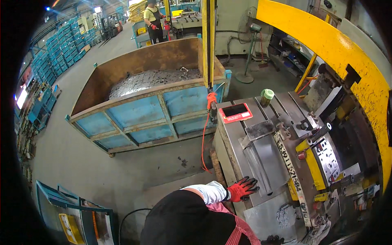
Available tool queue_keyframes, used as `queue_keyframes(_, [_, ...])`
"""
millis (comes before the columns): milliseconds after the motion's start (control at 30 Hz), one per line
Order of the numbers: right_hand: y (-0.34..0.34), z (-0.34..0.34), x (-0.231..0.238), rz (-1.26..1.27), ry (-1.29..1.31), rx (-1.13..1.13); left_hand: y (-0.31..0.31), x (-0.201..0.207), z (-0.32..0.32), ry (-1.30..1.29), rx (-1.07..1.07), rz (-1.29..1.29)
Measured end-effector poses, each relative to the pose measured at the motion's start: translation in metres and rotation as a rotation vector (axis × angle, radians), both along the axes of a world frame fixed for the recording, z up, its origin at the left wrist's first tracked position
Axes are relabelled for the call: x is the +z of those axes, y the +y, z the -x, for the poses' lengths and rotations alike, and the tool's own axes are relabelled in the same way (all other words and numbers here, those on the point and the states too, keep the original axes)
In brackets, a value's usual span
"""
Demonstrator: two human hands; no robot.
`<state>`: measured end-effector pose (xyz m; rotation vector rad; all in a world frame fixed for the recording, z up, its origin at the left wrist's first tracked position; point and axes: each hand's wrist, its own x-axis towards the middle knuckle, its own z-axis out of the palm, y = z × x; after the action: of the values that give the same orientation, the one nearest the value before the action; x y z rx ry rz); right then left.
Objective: Placing metal sheets into a stamping press and using a tool to adjust or secure them.
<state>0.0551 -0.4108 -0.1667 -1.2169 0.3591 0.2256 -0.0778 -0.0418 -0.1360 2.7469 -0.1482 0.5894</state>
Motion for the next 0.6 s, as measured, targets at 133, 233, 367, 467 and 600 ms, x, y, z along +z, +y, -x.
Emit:
queue_keyframes(133, [-0.002,0.000,0.002,0.005,0.002,0.001,0.000,0.000,0.000,0.028,-0.007,-0.004])
queue_keyframes(233, [-0.004,0.001,0.003,0.005,0.002,0.002,0.001,0.000,0.001,0.079,-0.018,-0.012])
queue_keyframes(367, [-0.004,0.002,0.003,0.008,0.001,0.005,0.000,-0.002,0.001,0.087,-0.017,-0.002])
queue_keyframes(467, [-0.005,0.002,0.003,0.005,0.002,0.007,-0.001,-0.002,0.000,0.054,-0.002,0.003])
queue_keyframes(600, [-0.009,0.006,0.002,0.005,0.002,0.001,0.000,0.009,0.002,0.115,-0.011,-0.018])
